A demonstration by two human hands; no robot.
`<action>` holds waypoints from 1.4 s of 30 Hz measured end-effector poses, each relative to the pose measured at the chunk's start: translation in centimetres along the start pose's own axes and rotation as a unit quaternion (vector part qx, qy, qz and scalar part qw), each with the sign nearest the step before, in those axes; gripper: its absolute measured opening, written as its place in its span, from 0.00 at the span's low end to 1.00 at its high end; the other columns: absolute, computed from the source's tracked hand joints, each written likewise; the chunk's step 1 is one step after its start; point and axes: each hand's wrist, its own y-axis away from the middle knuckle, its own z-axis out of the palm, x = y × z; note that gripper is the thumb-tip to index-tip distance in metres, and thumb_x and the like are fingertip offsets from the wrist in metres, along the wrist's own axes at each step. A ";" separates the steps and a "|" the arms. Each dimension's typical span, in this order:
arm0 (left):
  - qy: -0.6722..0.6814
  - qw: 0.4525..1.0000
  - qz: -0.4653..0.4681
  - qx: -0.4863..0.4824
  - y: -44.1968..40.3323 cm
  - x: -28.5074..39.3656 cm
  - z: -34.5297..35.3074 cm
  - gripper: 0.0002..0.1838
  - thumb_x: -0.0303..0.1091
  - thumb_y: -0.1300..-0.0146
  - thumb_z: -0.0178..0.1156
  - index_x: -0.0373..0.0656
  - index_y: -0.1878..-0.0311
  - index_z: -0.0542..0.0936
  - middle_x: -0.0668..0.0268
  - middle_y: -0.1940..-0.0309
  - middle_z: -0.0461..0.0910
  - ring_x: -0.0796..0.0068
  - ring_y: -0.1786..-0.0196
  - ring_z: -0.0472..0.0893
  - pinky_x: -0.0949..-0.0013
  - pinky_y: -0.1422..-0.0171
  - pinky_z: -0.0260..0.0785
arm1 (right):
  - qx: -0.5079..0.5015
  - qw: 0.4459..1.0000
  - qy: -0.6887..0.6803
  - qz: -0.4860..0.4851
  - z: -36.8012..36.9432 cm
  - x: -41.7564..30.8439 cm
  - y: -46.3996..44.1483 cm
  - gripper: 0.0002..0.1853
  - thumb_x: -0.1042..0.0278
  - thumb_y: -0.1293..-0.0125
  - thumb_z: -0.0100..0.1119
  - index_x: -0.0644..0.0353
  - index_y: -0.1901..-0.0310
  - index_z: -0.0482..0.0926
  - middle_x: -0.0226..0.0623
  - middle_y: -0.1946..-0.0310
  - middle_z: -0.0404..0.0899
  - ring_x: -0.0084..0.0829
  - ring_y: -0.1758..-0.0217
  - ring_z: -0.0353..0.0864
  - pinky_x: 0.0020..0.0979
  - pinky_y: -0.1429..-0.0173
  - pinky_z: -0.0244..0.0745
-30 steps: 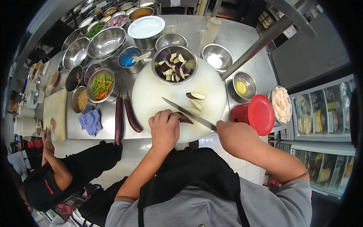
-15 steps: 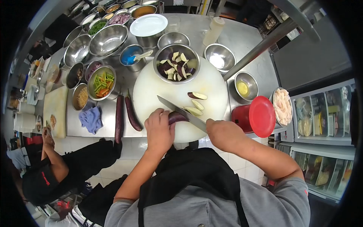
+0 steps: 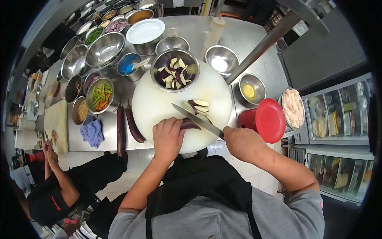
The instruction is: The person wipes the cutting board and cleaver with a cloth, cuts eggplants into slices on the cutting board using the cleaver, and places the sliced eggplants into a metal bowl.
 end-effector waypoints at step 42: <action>0.082 0.996 -0.007 0.037 0.8 -1.7 -0.3 0.16 0.23 0.43 0.67 0.43 0.50 0.83 0.60 0.49 0.79 0.53 0.44 0.76 0.53 0.38 0.65 | 0.009 0.994 -0.010 -0.110 0.4 -0.9 -5.2 0.07 0.76 0.34 0.51 0.68 0.57 0.75 0.53 0.68 0.85 0.54 0.64 0.87 0.51 0.61 0.81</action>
